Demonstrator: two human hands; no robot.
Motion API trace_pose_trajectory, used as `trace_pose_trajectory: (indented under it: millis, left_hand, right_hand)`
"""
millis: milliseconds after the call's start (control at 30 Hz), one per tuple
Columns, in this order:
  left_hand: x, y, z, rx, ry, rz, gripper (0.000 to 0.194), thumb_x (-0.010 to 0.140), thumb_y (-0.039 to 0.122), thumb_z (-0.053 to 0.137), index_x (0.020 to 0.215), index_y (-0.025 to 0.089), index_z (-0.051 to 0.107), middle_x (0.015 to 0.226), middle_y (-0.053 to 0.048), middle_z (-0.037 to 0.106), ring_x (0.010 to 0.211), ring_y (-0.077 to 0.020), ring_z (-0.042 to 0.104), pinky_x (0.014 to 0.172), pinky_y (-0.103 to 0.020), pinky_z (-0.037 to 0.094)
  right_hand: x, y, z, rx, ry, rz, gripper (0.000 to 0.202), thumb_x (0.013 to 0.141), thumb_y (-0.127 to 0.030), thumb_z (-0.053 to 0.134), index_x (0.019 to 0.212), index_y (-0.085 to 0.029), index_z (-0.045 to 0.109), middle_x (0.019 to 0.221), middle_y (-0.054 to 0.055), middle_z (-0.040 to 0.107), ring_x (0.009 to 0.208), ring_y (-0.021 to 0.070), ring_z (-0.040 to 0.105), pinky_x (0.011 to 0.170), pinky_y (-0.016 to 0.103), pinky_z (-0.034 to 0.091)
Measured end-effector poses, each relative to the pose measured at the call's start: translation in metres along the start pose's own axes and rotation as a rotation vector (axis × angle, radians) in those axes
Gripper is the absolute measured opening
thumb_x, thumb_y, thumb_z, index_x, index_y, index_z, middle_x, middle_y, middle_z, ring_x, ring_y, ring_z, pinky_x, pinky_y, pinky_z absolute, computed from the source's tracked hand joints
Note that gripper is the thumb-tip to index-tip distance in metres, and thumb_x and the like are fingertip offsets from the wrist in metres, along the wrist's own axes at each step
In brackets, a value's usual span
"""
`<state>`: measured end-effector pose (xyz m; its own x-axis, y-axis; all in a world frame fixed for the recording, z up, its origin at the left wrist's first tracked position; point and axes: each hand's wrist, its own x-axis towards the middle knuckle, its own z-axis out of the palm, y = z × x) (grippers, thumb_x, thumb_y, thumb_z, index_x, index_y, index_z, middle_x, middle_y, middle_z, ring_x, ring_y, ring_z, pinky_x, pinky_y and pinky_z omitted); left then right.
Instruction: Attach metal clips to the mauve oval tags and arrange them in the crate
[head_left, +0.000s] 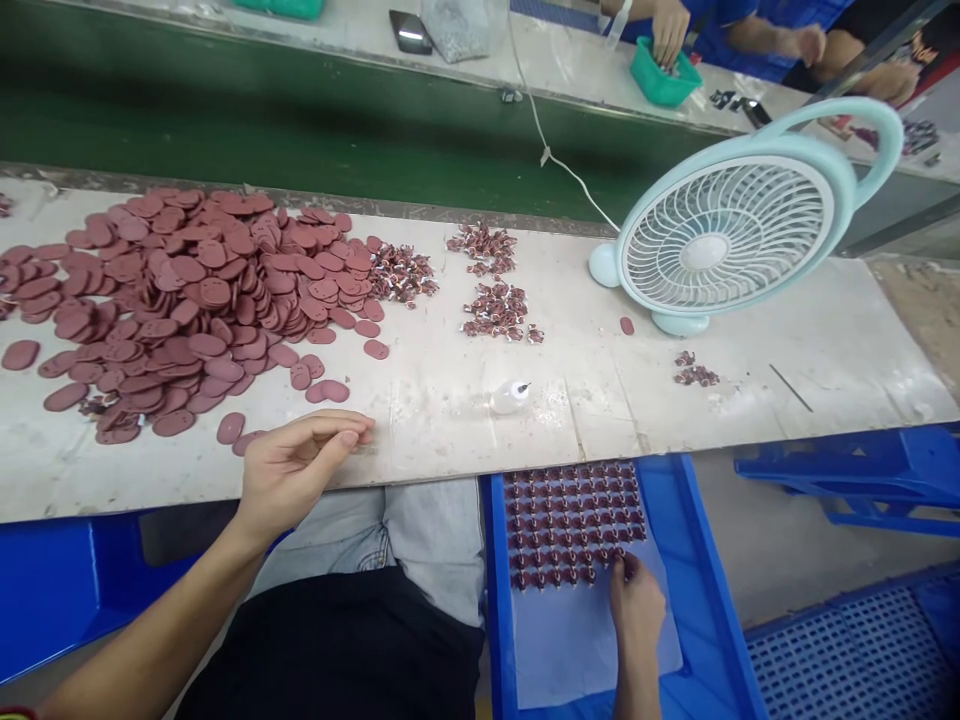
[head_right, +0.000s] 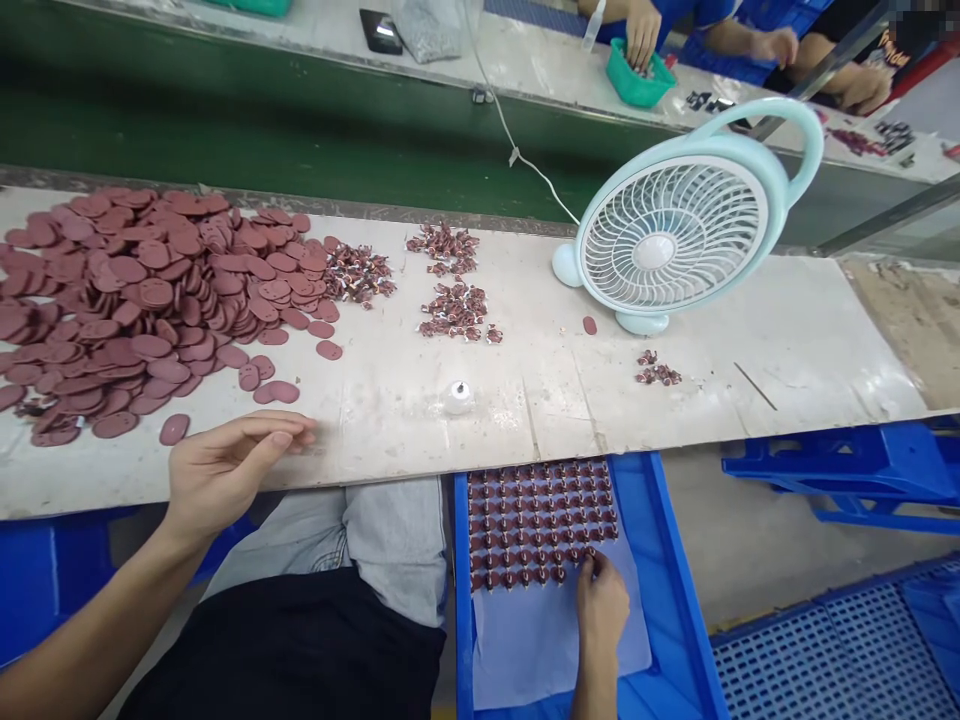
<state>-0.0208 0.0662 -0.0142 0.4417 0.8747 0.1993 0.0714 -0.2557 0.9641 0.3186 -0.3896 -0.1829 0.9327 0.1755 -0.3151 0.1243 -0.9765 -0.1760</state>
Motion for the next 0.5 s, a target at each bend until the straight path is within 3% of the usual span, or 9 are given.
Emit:
trace_pose_trajectory:
  millis: [267,500]
  left_hand:
    - [0.0,0.004,0.0,0.011,0.0,-0.04,0.017,0.102,0.038,0.08,0.096,0.024,0.088,0.102,-0.005,0.088,0.086,-0.0209,0.082,0.08,-0.034,0.072]
    - [0.001,-0.003,0.001,0.007,0.006,-0.059,0.022,0.1,0.044,0.082,0.095,0.024,0.088,0.101,-0.008,0.088,0.087,-0.0228,0.083,0.081,-0.035,0.072]
  right_hand:
    - [0.007,-0.001,0.003,-0.02,-0.018,0.041,0.031,0.106,-0.041,0.068,0.128,-0.021,0.074,0.125,0.007,0.079,0.119,0.026,0.075,0.109,0.054,0.062]
    - [-0.01,-0.018,-0.017,0.216,0.095,-0.03,0.035,0.094,-0.056,0.073,0.104,-0.024,0.077,0.094,0.001,0.076,0.098,0.0263,0.076,0.102,0.058,0.062]
